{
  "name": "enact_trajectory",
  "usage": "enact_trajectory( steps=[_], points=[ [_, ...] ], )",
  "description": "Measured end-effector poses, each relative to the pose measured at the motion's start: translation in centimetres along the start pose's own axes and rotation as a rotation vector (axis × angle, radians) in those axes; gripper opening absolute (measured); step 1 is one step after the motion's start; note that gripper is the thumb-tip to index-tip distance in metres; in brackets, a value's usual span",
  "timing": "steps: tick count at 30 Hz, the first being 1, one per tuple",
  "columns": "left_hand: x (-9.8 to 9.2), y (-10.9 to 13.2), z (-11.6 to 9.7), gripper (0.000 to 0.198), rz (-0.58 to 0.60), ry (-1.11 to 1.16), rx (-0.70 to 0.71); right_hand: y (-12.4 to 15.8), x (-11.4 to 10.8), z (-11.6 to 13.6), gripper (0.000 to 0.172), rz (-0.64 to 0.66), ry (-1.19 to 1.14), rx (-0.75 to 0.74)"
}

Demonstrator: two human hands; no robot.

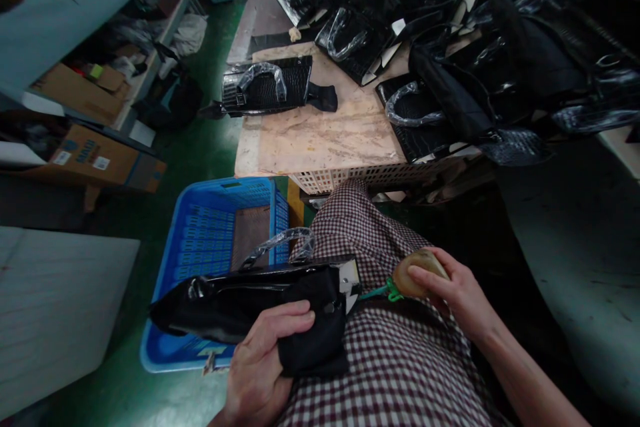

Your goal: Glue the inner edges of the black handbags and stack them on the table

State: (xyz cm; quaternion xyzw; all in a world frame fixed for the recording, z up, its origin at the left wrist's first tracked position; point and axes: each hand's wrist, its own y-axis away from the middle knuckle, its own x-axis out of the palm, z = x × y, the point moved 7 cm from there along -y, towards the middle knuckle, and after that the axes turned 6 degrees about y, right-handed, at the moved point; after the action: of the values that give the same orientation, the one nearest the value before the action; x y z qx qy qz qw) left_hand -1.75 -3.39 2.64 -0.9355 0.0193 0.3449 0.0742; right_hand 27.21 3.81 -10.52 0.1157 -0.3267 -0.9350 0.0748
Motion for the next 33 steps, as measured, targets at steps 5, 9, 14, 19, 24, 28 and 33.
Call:
enact_trajectory(
  steps=[5, 9, 14, 19, 24, 28, 33],
  points=[
    [0.3, 0.8, 0.8, 0.022, -0.064, 0.049, -0.008, -0.3, -0.9, 0.0, 0.055, -0.107, 0.133, -0.084],
    [0.6, 1.1, 1.3, 0.023, -0.046, 0.061, -0.019, -0.2, -1.3, 0.0, 0.058, -0.167, 0.193, -0.114],
    [0.4, 1.0, 1.3, 0.022, -0.080, 0.061, -0.036, 0.1, -0.7, -0.6, 0.057, -0.112, 0.129, -0.053],
    [0.3, 0.4, 0.7, 0.023, -0.011, 0.033, -0.017, 0.6, 0.5, -0.8, 0.053, 0.001, -0.006, 0.046],
    [0.1, 0.3, 0.5, 0.025, -0.037, 0.030, 0.024, 1.0, 0.9, -0.1, 0.053, 0.033, -0.063, 0.050],
    [0.4, 0.4, 0.7, 0.025, -0.023, 0.029, 0.032, 1.4, 1.2, 0.4, 0.054, 0.061, -0.113, 0.047],
    [0.2, 0.3, 0.8, 0.024, -0.020, 0.029, 0.029, 2.0, 1.5, 0.5, 0.060, 0.048, -0.159, 0.076]
  ],
)
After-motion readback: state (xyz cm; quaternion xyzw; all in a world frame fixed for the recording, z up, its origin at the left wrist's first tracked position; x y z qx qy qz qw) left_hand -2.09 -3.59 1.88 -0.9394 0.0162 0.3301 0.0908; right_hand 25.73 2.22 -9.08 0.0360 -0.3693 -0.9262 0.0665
